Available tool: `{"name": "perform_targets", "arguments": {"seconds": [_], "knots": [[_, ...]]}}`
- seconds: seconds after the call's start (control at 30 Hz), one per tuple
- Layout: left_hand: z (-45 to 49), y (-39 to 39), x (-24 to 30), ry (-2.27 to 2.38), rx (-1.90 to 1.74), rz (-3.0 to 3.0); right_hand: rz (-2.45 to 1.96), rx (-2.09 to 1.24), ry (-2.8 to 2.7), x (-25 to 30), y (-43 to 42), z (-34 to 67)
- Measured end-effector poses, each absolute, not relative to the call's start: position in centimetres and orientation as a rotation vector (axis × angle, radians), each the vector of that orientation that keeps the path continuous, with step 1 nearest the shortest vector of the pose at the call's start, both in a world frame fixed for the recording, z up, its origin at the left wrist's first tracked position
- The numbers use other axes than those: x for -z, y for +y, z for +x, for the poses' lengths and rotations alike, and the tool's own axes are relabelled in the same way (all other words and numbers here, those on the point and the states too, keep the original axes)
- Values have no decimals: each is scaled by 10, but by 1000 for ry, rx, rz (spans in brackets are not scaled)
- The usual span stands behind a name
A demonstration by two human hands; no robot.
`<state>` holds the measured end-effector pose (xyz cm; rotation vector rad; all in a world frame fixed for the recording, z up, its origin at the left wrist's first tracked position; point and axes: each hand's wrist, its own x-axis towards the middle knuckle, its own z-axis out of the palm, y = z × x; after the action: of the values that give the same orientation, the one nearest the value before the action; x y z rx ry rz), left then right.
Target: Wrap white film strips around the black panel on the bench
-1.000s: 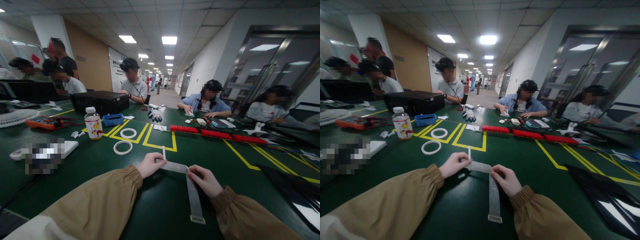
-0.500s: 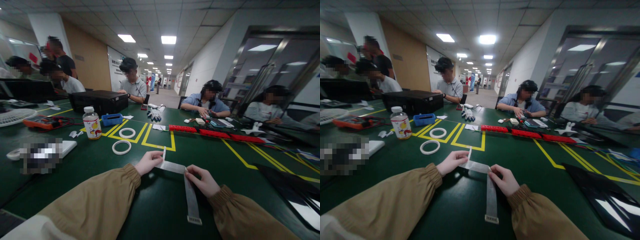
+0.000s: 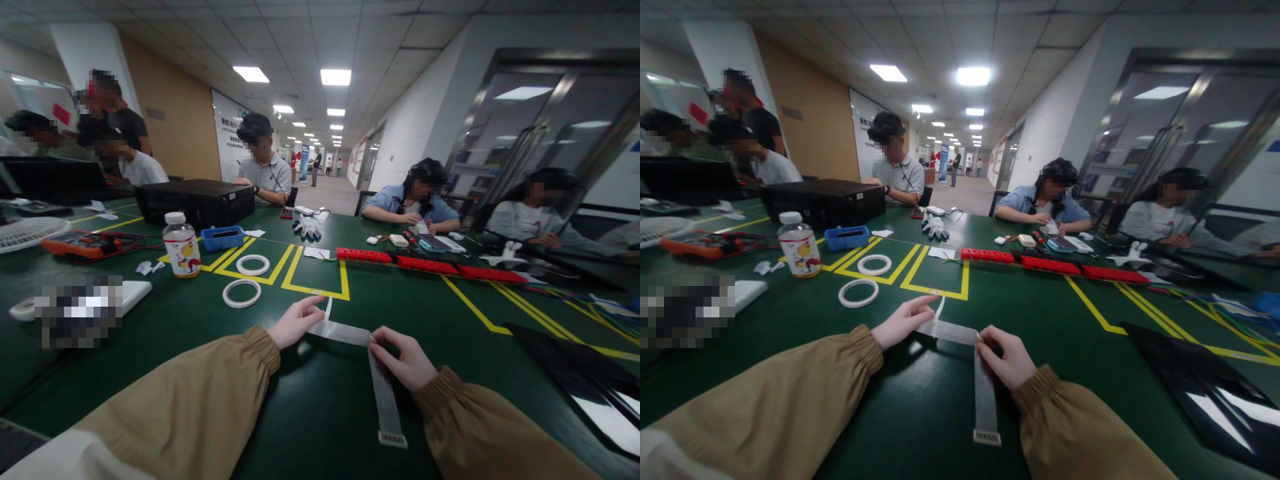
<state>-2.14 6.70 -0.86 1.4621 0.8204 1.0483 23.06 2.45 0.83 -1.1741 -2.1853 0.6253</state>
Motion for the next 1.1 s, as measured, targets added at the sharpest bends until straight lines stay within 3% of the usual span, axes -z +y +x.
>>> {"name": "perform_targets", "arguments": {"seconds": [0.77,0.97,1.1], "knots": [[-21,58,11,1142,-968,2183,-1205,-434,-2385,-10,28,237],[-21,54,5,1097,-983,2209,-1301,-69,-2433,-10,38,253],[-20,50,1,1038,-967,2274,-1725,154,-2254,-9,59,296]]}}
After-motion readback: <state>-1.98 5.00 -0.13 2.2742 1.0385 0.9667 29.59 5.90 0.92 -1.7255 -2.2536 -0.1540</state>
